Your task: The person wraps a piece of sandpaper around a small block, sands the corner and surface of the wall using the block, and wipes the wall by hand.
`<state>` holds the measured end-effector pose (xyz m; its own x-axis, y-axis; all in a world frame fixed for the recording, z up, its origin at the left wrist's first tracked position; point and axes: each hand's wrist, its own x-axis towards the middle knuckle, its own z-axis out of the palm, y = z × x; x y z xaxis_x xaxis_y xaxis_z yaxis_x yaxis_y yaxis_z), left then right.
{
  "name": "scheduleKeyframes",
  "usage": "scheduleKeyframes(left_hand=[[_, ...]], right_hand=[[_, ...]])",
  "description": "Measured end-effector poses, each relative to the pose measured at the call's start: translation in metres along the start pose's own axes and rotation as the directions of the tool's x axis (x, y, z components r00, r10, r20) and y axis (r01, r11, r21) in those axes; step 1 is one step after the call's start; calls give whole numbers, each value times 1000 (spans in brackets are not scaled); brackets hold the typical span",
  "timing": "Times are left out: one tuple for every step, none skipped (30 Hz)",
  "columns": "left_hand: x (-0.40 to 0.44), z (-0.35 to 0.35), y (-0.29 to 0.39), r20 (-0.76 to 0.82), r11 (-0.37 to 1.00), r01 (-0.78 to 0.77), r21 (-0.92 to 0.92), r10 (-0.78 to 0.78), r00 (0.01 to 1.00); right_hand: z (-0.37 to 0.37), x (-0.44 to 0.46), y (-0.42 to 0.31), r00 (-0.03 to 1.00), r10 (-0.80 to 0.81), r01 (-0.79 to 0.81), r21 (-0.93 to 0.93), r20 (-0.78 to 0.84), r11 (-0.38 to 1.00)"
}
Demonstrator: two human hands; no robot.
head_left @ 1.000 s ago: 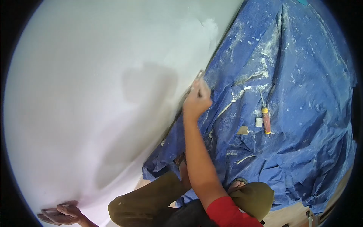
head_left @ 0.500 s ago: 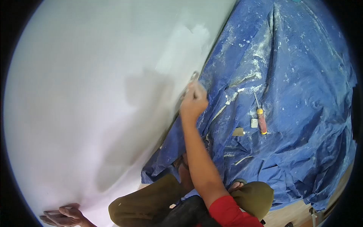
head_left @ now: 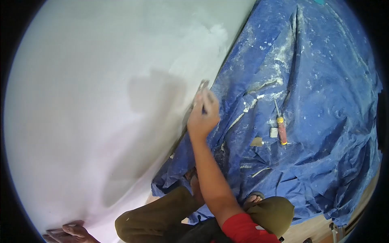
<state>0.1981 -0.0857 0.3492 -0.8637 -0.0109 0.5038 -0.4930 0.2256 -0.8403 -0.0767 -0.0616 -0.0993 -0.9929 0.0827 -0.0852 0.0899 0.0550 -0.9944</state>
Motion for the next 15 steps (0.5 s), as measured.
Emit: scheduleKeyframes(left_hand=[[4, -1, -4, -3, 1000, -21, 20, 21, 1000], [8, -4, -6, 6, 999, -39, 16, 39, 999], [7, -4, 0, -1, 999, -52, -5, 52, 999], [8, -2, 3, -13, 997, -66, -26, 66, 998], [10, -3, 0, -15, 998, -66, -26, 65, 998], [13, -2, 0, -28, 996, -90, -22, 90, 996], [14, 0, 0, -42, 993, -116, -19, 116, 992], [15, -2, -1, -43, 993, -116, -21, 115, 992], [14, -2, 0, -29, 995, -94, -18, 93, 995], [12, -2, 1, -15, 997, -71, -11, 70, 997], [11, -1, 0, -13, 997, -76, -10, 76, 997], [12, -2, -2, -13, 996, -91, -4, 91, 996], [12, -4, -4, -15, 995, -97, 6, 97, 995], [10, -3, -3, -22, 996, -89, 8, 89, 996], [10, -1, -2, -41, 995, -100, -10, 99, 994]], right_hand=[[6, 14, 6, 998, 64, -64, 21, -11, 998], [6, 22, 11, 997, 82, -82, 13, -9, 997], [12, 37, 17, 979, 201, -201, 54, -10, 978], [17, 45, 19, 948, 318, -315, 96, -8, 944], [13, 38, 17, 962, 271, -272, 41, 25, 962], [8, 25, 14, 965, 263, -264, 45, 22, 964], [2, 6, 2, 995, 102, -102, 17, 7, 995], [-5, -10, -9, 998, -56, 56, -17, 2, 998], [-8, -15, -17, 999, -21, 18, 62, 37, 998], [-4, -4, -7, 999, -25, 22, 65, 37, 998], [-1, 12, 9, 998, 17, -20, 44, 59, 999], [1, 20, 18, 994, 69, -71, 20, 80, 997], [3, 25, 19, 994, 75, -77, 19, 84, 997], [8, 36, 18, 986, 153, -154, 16, 62, 988], [11, 46, 16, 972, 231, -232, 16, 35, 973]])
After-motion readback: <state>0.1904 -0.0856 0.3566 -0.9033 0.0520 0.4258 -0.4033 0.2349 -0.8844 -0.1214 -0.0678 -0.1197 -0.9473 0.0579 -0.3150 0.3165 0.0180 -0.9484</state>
